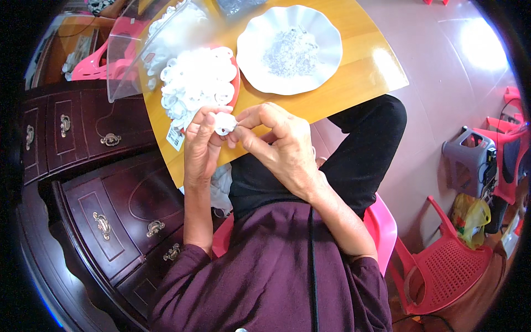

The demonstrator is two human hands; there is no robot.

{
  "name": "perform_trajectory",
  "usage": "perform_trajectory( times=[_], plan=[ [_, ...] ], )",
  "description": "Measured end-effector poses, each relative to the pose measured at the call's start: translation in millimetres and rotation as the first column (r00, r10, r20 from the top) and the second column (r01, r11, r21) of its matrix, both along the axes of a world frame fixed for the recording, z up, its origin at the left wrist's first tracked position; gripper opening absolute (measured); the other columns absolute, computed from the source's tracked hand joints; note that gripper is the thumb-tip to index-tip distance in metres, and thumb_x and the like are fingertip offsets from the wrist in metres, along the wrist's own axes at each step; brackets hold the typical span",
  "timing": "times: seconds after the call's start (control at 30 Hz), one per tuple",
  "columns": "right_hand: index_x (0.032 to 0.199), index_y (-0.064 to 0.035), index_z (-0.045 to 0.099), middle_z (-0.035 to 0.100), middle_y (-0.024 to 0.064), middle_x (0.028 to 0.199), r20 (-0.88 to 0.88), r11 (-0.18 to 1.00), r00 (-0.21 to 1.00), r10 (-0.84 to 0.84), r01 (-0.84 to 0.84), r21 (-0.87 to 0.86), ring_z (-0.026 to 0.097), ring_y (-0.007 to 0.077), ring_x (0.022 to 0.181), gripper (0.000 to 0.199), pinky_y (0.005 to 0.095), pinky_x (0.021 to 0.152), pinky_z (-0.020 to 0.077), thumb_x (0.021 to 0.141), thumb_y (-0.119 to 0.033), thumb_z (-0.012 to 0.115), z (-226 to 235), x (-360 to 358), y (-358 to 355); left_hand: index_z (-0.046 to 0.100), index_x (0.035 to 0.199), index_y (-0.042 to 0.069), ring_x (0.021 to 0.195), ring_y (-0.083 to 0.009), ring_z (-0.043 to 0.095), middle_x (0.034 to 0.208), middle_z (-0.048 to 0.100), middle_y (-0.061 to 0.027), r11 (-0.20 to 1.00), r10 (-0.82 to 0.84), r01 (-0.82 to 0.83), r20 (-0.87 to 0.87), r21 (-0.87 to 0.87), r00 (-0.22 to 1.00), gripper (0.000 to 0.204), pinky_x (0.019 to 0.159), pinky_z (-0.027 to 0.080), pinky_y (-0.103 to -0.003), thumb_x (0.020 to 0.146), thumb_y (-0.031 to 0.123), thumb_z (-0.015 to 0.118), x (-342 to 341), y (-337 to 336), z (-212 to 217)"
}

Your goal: Manually inserting small metal pins into white plastic battery caps at a workbench.

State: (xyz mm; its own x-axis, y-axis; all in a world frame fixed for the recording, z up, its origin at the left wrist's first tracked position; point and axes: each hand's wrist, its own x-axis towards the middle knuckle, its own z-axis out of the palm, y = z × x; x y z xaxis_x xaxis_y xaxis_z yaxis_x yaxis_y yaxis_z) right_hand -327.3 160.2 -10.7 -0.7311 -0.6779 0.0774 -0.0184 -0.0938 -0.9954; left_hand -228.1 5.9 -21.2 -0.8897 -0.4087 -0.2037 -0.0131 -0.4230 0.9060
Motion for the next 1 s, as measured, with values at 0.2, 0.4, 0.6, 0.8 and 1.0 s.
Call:
perform_trajectory(
  times=[0.2,0.4,0.6,0.8,1.0],
  plan=[
    [0.092,-0.0004,0.064,0.070,0.0091,0.098,-0.005,0.999,1.000,0.016,-0.016,0.028,0.069,0.0170,0.082,0.009,0.0267,0.059,0.0572,0.085,-0.004,0.069,-2.3,-0.3,2.2,0.060,0.112,-0.004,0.071,-0.0147,0.064,0.088,0.068,-0.0119,0.999,0.021,-0.020,0.021,-0.045,1.000,0.030,0.064,0.051,-0.026,0.099,0.022,0.058,-0.9,2.1,-1.8],
    [0.093,-0.0006,0.064,0.070,0.0086,0.099,-0.014,0.999,1.000,0.005,-0.005,0.045,0.069,0.0172,0.082,0.009,0.0267,0.059,0.0570,0.086,-0.004,0.068,-4.0,-0.4,2.2,0.061,0.112,-0.004,0.070,-0.0143,0.064,0.086,0.067,-0.0113,0.999,0.020,-0.019,0.036,-0.032,0.999,0.031,0.062,0.051,-0.025,0.098,0.023,0.060,-0.3,2.6,-3.2],
    [0.093,-0.0007,0.064,0.069,0.0086,0.098,-0.086,0.999,0.996,0.001,0.003,0.040,0.069,0.0182,0.079,0.010,0.0266,0.058,0.0559,0.085,-0.004,0.069,-5.1,-2.2,2.8,0.061,0.111,-0.004,0.068,-0.0140,0.064,0.083,0.067,-0.0101,0.998,0.014,-0.011,0.048,-0.060,0.999,0.029,0.061,0.050,-0.024,0.098,0.022,0.060,-1.3,1.4,-3.4],
    [0.092,-0.0008,0.064,0.069,0.0086,0.098,-0.095,0.998,0.995,0.015,-0.008,0.067,0.068,0.0185,0.080,0.009,0.0269,0.058,0.0557,0.085,-0.004,0.069,-6.7,-3.0,5.6,0.062,0.108,-0.005,0.067,-0.0136,0.063,0.082,0.066,-0.0098,0.996,0.045,-0.041,0.041,-0.084,0.998,0.026,0.060,0.050,-0.024,0.098,0.020,0.061,-2.1,4.4,-4.0],
    [0.093,-0.0012,0.065,0.069,0.0087,0.099,-0.049,0.999,0.999,0.018,-0.016,0.036,0.068,0.0185,0.081,0.010,0.0269,0.058,0.0559,0.085,-0.005,0.069,-9.4,-2.7,5.3,0.063,0.106,-0.005,0.066,-0.0127,0.062,0.081,0.066,-0.0090,0.989,0.063,-0.056,0.053,-0.134,0.997,0.024,0.060,0.050,-0.024,0.096,0.017,0.064,-4.8,9.1,-3.3]
  ],
)
